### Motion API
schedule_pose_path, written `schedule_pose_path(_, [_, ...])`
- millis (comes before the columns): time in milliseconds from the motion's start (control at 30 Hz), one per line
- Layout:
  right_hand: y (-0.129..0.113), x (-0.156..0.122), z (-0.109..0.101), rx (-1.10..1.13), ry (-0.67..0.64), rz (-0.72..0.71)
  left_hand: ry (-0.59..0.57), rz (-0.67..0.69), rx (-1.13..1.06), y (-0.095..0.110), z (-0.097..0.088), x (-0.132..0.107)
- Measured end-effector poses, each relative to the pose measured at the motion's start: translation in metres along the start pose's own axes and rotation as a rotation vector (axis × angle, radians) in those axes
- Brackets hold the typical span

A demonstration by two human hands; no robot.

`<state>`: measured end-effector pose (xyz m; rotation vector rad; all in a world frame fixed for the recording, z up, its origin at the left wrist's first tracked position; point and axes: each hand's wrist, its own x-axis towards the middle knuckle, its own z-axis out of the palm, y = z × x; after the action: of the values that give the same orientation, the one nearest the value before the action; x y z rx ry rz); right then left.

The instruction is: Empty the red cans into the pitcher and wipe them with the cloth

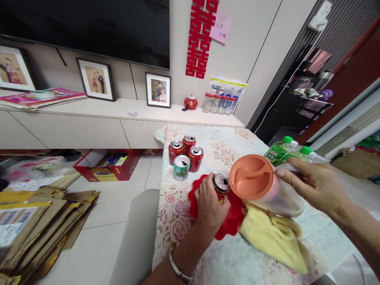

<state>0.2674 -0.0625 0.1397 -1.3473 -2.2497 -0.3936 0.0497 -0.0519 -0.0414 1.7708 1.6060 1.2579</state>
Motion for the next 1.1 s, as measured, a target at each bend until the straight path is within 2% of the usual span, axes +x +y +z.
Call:
schedule_pose_path(233, [0.002,0.005,0.0,-0.037,0.015,-0.084,0.017,0.016,0.017,0.0,0.001,0.001])
schedule_pose_path(1100, [-0.003,0.019,-0.007,-0.096,0.009,-0.169,0.013,-0.003,-0.004,0.0,0.0,0.0])
